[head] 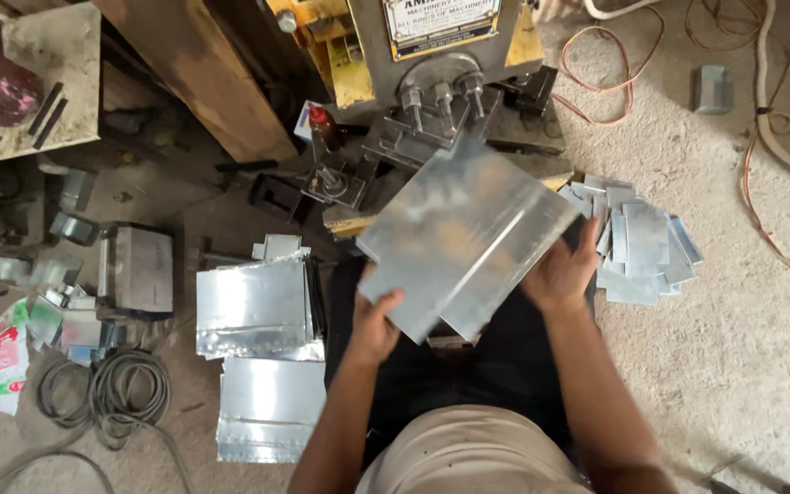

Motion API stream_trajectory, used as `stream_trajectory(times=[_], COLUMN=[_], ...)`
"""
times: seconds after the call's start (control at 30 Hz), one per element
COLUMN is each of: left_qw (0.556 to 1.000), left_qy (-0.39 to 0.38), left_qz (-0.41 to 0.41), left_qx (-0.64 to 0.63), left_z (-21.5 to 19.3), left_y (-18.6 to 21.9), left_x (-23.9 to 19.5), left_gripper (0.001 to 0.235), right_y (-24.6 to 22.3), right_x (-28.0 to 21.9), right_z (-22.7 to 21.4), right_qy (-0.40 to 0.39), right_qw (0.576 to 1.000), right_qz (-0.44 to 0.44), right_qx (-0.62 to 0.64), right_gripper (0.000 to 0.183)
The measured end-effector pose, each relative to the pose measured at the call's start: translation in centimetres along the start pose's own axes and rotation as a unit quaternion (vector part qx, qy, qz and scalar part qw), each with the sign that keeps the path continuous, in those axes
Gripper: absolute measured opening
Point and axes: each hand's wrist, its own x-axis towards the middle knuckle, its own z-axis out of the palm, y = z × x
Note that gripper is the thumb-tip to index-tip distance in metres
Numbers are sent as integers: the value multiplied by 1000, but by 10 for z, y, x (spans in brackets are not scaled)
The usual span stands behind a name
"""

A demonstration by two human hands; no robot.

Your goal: The person picks up metal sheets from the floor, aligns them by hand, and places them into a bending machine to form edges.

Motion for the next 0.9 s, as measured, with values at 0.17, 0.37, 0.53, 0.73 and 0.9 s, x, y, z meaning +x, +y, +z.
stream_trajectory(times=[0.17,0.37,0.53,0.73,0.9], left_qw=[990,994,988,983,986], left_qy=[35,102,135,166,157], left_qz=[9,23,56,50,43], left_qx=[136,17,-54,-66,-38], left_z=[17,25,34,28,29], left_y=[-24,-34,-34,-45,-40], left_x=[-23,43,70,71,71], left_gripper=[66,60,56,51,50], right_y=[47,38,32,31,31], right_x=[-44,11,36,39,42], right_z=[-1,18,30,28,24], right_qy=[-9,53,32,109,34], right_qw=[995,976,975,962,972], right_qz=[-37,-61,-79,-66,-75], right_qx=[-92,-201,-206,-242,-221], right_gripper=[79,44,42,38,41])
